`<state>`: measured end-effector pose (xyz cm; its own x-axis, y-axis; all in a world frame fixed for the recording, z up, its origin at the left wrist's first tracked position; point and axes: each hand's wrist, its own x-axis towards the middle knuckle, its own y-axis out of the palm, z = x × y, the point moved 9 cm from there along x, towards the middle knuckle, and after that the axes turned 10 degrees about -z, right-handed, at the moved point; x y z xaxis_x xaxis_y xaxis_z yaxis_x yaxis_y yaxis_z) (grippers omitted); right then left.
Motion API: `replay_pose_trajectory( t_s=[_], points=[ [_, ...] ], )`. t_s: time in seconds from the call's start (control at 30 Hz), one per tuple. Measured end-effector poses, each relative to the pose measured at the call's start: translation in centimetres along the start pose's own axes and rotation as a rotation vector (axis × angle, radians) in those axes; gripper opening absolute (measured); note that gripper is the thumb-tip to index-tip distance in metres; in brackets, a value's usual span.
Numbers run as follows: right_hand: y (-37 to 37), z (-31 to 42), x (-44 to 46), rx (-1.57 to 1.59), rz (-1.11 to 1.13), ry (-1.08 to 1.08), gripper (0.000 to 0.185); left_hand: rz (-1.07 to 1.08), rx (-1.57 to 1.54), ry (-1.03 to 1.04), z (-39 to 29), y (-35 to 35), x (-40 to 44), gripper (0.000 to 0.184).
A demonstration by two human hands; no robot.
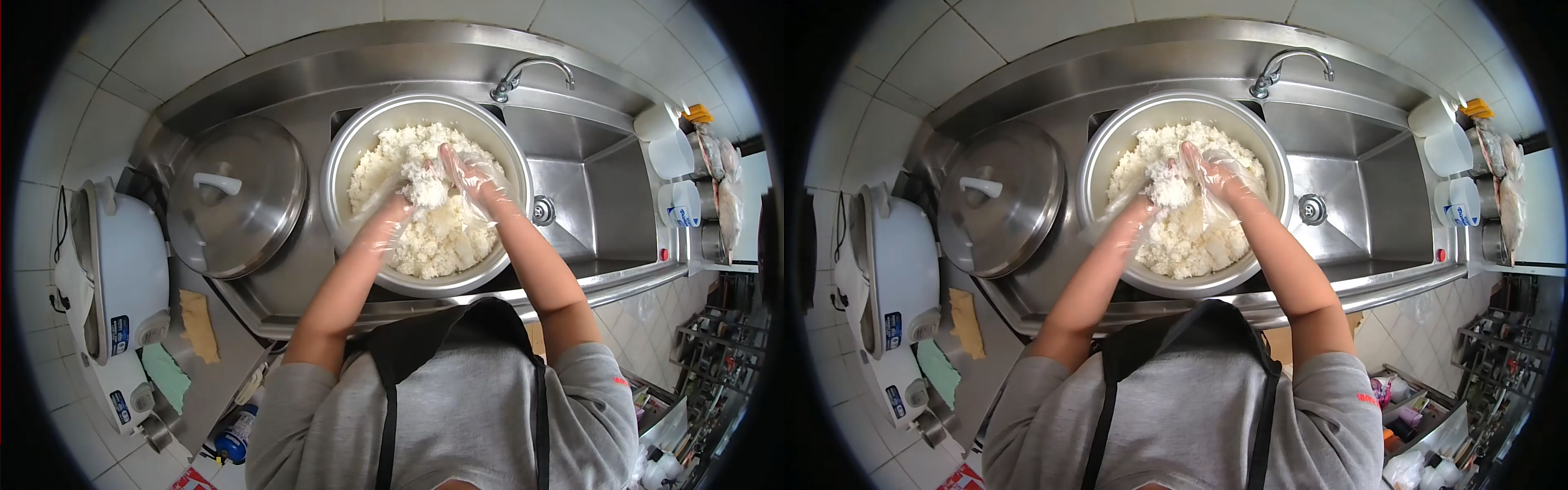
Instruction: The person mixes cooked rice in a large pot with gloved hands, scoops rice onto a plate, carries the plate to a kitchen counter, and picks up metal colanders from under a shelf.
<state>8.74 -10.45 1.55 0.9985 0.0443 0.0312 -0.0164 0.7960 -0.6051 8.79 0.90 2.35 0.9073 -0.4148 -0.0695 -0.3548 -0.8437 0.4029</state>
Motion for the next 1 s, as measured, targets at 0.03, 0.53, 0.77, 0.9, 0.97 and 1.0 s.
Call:
replay_pose_trajectory(
  t_s=[0.03,0.53,0.77,0.9,0.97,1.0],
  points=[
    [-0.6,1.4,-1.0,0.206,0.101,0.173,0.056,0.07,0.329,-0.094,1.4,-0.4,-0.1,0.049],
    [4.9,-3.5,-12.5,-0.831,0.54,0.354,0.062,0.644,1.489,-0.476,17.1,-5.7,-8.3,0.092],
    [5.3,-2.2,-10.8,-0.337,0.311,0.191,0.039,-0.018,0.433,-0.889,11.2,-2.7,-7.2,0.067],
    [2.7,0.4,-10.6,0.156,0.003,-0.066,0.028,-0.133,0.08,-0.905,14.0,-3.5,-7.1,0.065],
    [2.3,1.1,-10.6,0.114,-0.035,-0.102,0.03,-0.124,0.025,-0.909,13.8,-2.9,-6.8,0.06],
    [2.6,1.2,-10.5,0.023,-0.008,-0.102,0.032,-0.081,-0.052,-0.909,14.5,-2.8,-6.6,0.057]
  ],
)
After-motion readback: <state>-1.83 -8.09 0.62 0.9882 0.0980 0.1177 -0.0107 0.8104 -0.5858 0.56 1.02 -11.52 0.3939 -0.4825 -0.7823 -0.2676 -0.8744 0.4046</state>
